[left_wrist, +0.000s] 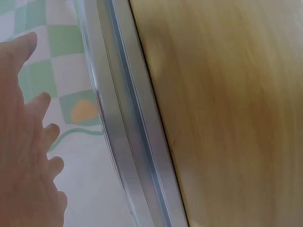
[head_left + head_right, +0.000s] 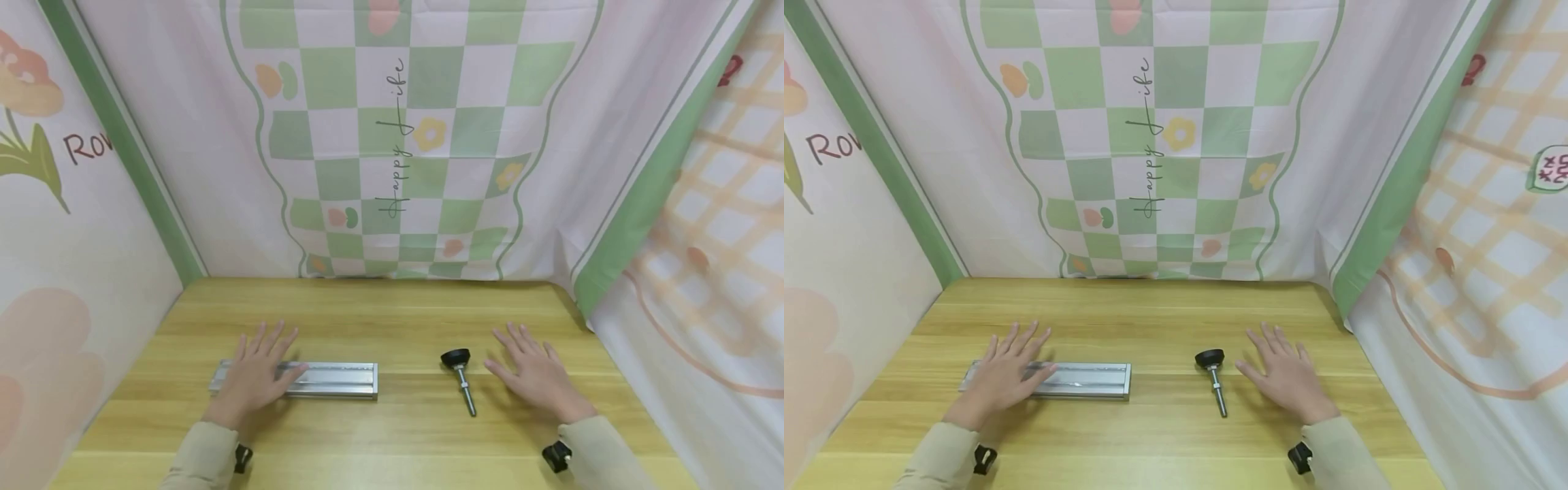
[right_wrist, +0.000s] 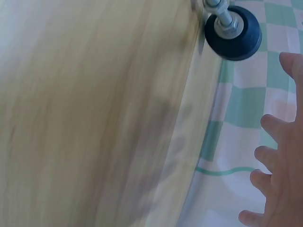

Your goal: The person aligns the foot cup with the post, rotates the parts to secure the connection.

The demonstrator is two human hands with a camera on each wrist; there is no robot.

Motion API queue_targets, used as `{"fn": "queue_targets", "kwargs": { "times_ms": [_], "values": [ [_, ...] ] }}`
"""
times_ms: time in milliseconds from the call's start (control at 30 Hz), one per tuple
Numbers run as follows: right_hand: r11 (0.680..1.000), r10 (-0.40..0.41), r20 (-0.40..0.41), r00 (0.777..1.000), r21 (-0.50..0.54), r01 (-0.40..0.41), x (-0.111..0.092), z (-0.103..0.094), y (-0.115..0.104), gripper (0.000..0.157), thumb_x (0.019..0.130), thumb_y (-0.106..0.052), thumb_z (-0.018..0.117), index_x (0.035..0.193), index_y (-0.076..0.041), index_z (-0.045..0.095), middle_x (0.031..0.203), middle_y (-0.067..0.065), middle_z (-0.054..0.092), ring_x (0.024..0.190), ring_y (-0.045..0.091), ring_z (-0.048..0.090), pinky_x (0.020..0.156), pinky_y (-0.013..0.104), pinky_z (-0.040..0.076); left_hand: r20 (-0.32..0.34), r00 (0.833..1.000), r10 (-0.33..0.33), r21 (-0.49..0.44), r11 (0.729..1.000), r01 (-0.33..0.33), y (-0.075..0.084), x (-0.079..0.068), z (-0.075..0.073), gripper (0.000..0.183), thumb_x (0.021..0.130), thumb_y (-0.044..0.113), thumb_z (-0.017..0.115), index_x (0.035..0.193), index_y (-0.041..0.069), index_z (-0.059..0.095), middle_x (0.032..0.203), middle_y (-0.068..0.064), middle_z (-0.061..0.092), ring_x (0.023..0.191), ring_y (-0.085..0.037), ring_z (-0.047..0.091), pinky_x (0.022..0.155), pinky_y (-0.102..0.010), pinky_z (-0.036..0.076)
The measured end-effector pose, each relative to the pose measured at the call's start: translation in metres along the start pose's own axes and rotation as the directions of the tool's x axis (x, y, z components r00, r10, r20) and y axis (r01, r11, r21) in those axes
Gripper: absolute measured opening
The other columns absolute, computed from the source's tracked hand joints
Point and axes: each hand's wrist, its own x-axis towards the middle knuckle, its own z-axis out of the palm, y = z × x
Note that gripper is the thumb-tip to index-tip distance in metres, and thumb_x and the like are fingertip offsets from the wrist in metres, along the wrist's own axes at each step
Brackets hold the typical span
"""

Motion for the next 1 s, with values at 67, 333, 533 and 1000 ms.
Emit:
{"fn": "queue_targets", "kwargs": {
  "times_ms": [67,333,533,1000],
  "values": [
    [1.000,-0.013,-0.004,1.000,0.006,0.013,0.002,0.001,-0.004,0.076,0.101,-0.061,0.046,0.157,-0.012,0.034,0.162,0.022,0.020,0.147,0.046,0.018,0.109,0.075,0.010,0.004,1.000,0.002,0.002,1.000,-0.002,0.001,0.001,0.001,0.075,0.099,0.061,0.048,0.157,0.016,0.034,0.162,-0.014,0.021,0.147,-0.047,0.015,0.115,-0.067,0.004],
    [0.997,-0.080,-0.020,0.997,0.013,0.081,0.010,0.007,-0.019,0.073,0.101,-0.060,0.046,0.156,-0.013,0.036,0.162,0.019,0.021,0.147,0.043,0.020,0.112,0.070,0.012,0.026,1.000,0.016,-0.017,1.000,-0.016,0.003,0.002,0.007,0.080,0.095,0.065,0.052,0.157,0.018,0.035,0.161,-0.014,0.025,0.147,-0.046,0.016,0.114,-0.068,0.005],
    [0.992,-0.123,-0.027,0.992,0.028,0.124,0.016,0.013,-0.032,0.074,0.101,-0.061,0.046,0.156,-0.014,0.036,0.163,0.015,0.020,0.148,0.041,0.018,0.114,0.068,0.011,0.038,0.998,0.057,-0.016,0.998,-0.056,0.006,0.002,0.011,0.096,0.083,0.078,0.057,0.156,0.018,0.038,0.159,-0.015,0.031,0.146,-0.047,0.021,0.114,-0.069,0.010],
    [0.967,-0.249,-0.053,0.967,0.050,0.251,0.029,0.021,-0.071,0.074,0.097,-0.058,0.056,0.152,-0.010,0.043,0.161,0.015,0.029,0.148,0.036,0.024,0.114,0.065,0.020,0.030,0.991,0.127,0.003,0.992,-0.127,0.006,0.004,0.014,0.113,0.063,0.081,0.073,0.150,0.015,0.047,0.149,-0.016,0.048,0.137,-0.048,0.038,0.112,-0.069,0.018]
  ]
}}
